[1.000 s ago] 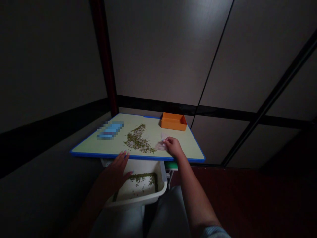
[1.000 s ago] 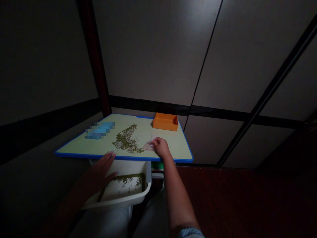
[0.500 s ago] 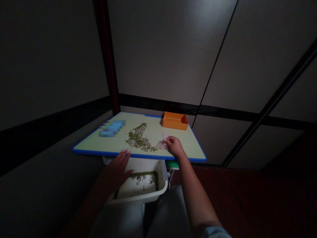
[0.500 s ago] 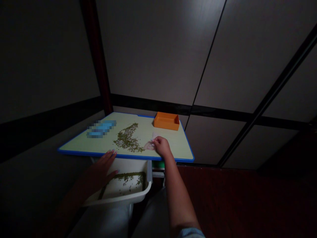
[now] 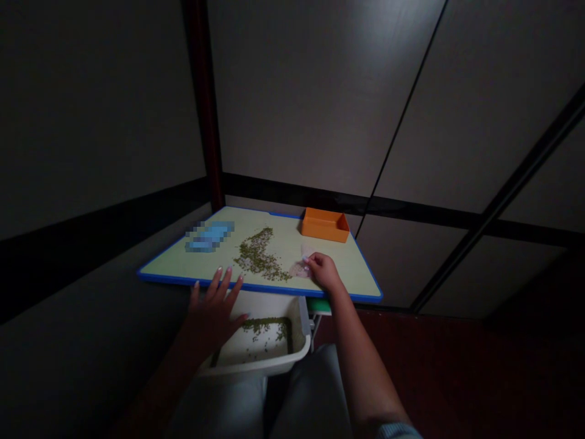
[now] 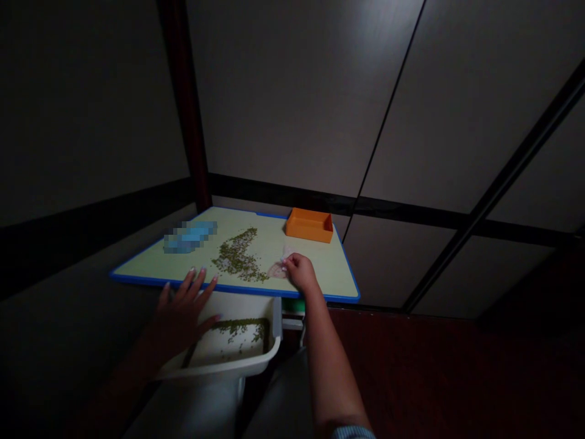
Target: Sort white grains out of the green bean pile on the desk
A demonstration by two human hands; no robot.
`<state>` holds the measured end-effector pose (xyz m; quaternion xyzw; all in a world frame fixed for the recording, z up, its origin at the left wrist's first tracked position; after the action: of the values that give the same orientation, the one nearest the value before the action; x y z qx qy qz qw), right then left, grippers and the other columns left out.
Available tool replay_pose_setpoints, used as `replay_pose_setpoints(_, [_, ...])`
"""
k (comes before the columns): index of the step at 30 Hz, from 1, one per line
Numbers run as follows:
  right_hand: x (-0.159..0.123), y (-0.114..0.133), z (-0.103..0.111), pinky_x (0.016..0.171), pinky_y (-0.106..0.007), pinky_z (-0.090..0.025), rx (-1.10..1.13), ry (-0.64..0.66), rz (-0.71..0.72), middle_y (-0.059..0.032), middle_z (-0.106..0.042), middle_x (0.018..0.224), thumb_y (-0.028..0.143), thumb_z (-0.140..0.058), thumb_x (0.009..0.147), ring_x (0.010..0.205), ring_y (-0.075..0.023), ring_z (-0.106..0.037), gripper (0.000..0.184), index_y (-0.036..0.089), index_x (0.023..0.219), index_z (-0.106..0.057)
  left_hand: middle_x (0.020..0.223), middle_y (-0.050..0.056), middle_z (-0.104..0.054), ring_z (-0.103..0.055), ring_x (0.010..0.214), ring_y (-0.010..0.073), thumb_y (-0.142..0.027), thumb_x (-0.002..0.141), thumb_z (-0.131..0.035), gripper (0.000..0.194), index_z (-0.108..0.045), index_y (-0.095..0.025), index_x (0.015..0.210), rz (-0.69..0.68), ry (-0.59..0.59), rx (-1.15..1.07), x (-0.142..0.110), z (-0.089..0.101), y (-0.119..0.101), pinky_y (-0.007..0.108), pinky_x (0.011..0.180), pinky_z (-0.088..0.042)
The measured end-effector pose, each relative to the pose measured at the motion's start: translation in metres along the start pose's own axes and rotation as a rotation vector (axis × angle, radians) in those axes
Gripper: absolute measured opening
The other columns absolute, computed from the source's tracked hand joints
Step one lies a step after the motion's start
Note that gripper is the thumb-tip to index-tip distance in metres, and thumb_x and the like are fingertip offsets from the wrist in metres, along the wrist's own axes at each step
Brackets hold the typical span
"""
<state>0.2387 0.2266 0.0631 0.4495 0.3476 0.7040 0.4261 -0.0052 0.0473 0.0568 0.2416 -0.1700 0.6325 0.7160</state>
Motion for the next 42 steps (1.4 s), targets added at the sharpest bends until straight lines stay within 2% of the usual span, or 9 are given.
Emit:
replay_pose_setpoints(9, [-0.002, 0.0, -0.001, 0.049, -0.024, -0.032, 0.046, 0.012, -0.013, 0.003, -0.052, 0.053, 0.048, -0.058, 0.075, 0.05, -0.0124, -0.044, 0.03, 0.021, 0.065, -0.053, 0.158, 0.02, -0.03, -0.026, 0.146, 0.0423, -0.054, 0.082, -0.049, 0.072, -0.041, -0.02, 0.146, 0.045, -0.058, 0.031, 0.002, 0.016, -0.007, 0.075, 0.111, -0.008])
replay_pose_setpoints(12, [-0.002, -0.003, -0.001, 0.048, -0.023, -0.032, 0.039, 0.015, -0.012, 0.0033, -0.051, 0.053, 0.049, -0.057, 0.076, 0.049, -0.0122, -0.042, 0.03, 0.021, 0.065, -0.053, 0.155, 0.021, -0.037, -0.042, 0.138, 0.0405, -0.054, 0.086, -0.045, 0.067, -0.042, -0.021, 0.144, 0.079, -0.116, 0.009, 0.002, 0.023, -0.003, 0.078, 0.109, -0.004])
replay_pose_setpoints(17, [-0.001, -0.007, -0.001, 0.049, -0.023, -0.033, 0.014, 0.001, 0.01, 0.002, -0.053, 0.055, 0.048, -0.058, 0.078, 0.052, -0.0131, -0.044, 0.031, 0.021, 0.064, -0.054, 0.105, 0.012, -0.073, -0.068, 0.094, 0.0268, -0.058, 0.088, -0.047, 0.047, -0.064, -0.018, 0.105, 0.042, -0.165, -0.09, 0.0, 0.036, 0.001, 0.071, 0.112, -0.017])
replay_pose_setpoints(20, [-0.001, -0.007, -0.001, 0.05, -0.024, -0.034, 0.014, 0.005, 0.0, 0.0018, -0.054, 0.055, 0.048, -0.058, 0.078, 0.052, -0.0132, -0.044, 0.031, 0.021, 0.065, -0.054, 0.076, 0.004, -0.071, -0.068, 0.077, 0.0221, -0.057, 0.087, -0.049, 0.04, -0.063, -0.019, 0.082, -0.013, -0.094, -0.119, 0.001, 0.037, -0.004, 0.066, 0.11, -0.029])
replay_pose_setpoints(24, [-0.001, -0.006, -0.001, 0.051, -0.024, -0.034, 0.011, 0.009, 0.001, 0.002, -0.054, 0.056, 0.048, -0.058, 0.078, 0.053, -0.0133, -0.045, 0.031, 0.021, 0.065, -0.055, 0.065, 0.003, -0.069, -0.067, 0.067, 0.0237, -0.061, 0.083, -0.053, 0.043, -0.064, -0.02, 0.076, -0.002, 0.024, -0.1, 0.002, 0.03, -0.01, 0.074, 0.107, -0.026])
replay_pose_setpoints(32, [-0.002, -0.003, 0.0, 0.051, -0.023, -0.033, -0.003, 0.007, 0.003, 0.0017, -0.054, 0.056, 0.048, -0.058, 0.077, 0.054, -0.0132, -0.045, 0.031, 0.02, 0.065, -0.055, 0.081, 0.007, -0.073, -0.069, 0.08, 0.0261, -0.061, 0.083, -0.052, 0.047, -0.068, -0.018, 0.093, -0.037, 0.052, -0.158, -0.001, 0.021, -0.008, 0.072, 0.11, -0.023])
replay_pose_setpoints(35, [-0.002, -0.002, 0.0, 0.051, -0.023, -0.033, 0.007, 0.013, -0.001, 0.0015, -0.055, 0.057, 0.047, -0.058, 0.077, 0.054, -0.0133, -0.046, 0.029, 0.02, 0.065, -0.055, 0.101, 0.01, -0.071, -0.066, 0.096, 0.0263, -0.056, 0.083, -0.055, 0.051, -0.063, -0.019, 0.117, -0.099, -0.005, -0.172, 0.001, 0.026, -0.01, 0.059, 0.105, -0.038])
replay_pose_setpoints(37, [-0.002, -0.002, -0.001, 0.051, -0.023, -0.034, 0.01, 0.018, -0.001, 0.0013, -0.056, 0.057, 0.045, -0.058, 0.077, 0.053, -0.0134, -0.046, 0.028, 0.02, 0.066, -0.055, 0.1, 0.009, -0.068, -0.064, 0.093, 0.0233, -0.052, 0.085, -0.054, 0.059, -0.052, -0.02, 0.134, -0.098, -0.014, -0.15, 0.002, 0.027, -0.009, 0.045, 0.091, -0.047])
replay_pose_setpoints(42, [-0.002, -0.004, 0.0, 0.05, -0.023, -0.035, -0.003, 0.008, -0.011, 0.0008, -0.057, 0.056, 0.045, -0.06, 0.079, 0.053, -0.0135, -0.048, 0.029, 0.02, 0.066, -0.055, 0.088, 0.005, -0.064, -0.06, 0.082, 0.0206, -0.047, 0.09, -0.047, 0.062, -0.038, -0.023, 0.147, -0.032, 0.046, -0.094, 0.004, 0.025, -0.008, 0.035, 0.076, -0.045])
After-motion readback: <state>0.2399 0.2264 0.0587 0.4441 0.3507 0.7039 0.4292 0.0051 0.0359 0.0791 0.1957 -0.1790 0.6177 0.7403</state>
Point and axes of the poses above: each hand's wrist, its own x-axis towards the middle knuckle, its own z-axis out of the back of the hand, y = z × x, the point moved 7 cm from there along x, towards the middle knuckle
